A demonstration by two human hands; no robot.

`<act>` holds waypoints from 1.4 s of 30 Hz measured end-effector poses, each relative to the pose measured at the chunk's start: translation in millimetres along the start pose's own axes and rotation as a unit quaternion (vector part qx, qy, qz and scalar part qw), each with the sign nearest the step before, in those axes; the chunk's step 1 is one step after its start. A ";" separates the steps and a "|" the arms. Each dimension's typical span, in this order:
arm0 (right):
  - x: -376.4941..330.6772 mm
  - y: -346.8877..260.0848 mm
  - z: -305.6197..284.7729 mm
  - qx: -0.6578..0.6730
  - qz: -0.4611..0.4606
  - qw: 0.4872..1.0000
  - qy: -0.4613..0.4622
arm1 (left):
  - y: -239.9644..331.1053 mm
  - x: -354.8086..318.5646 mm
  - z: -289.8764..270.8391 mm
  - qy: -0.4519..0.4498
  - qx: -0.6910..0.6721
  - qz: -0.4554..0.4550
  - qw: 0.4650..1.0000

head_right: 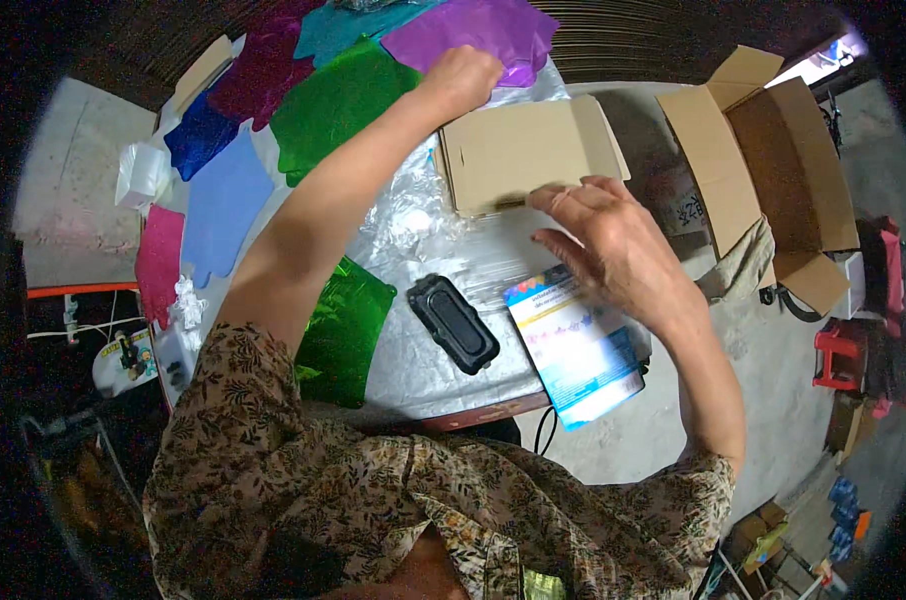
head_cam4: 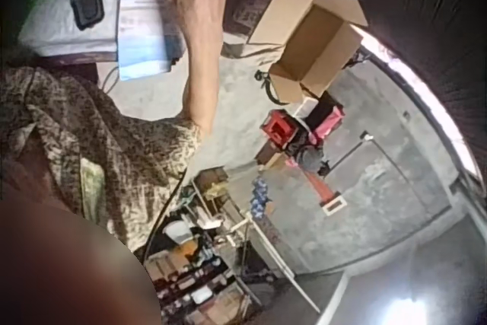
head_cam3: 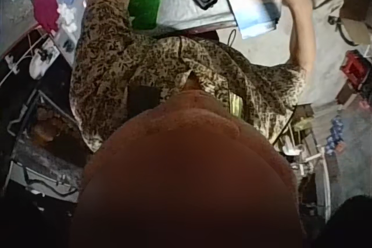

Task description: The person folds colorful plastic sheets by hand, places them onto cardboard backing inserts, then slides the assembled items into plastic sleeves for retail packaging.

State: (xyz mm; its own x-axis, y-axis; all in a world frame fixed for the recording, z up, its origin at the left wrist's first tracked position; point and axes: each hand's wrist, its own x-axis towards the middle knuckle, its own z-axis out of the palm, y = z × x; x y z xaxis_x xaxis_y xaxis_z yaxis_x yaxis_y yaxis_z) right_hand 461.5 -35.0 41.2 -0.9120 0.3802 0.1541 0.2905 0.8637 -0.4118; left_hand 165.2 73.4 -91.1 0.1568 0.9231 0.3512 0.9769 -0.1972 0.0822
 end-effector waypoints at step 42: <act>192.3 93.5 78.0 0.000 0.116 0.984 0.134 | -28.1 -111.1 -289.5 0.204 -0.557 -0.219 0.774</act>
State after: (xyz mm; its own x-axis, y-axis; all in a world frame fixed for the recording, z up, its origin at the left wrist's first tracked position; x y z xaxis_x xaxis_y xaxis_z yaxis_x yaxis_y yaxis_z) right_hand 290.7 93.0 -37.7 -0.7111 0.6415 0.2877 0.4829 0.7431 -0.4633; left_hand 78.4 -119.2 137.5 -0.4356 0.8453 0.3094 0.1554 -0.2680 0.9508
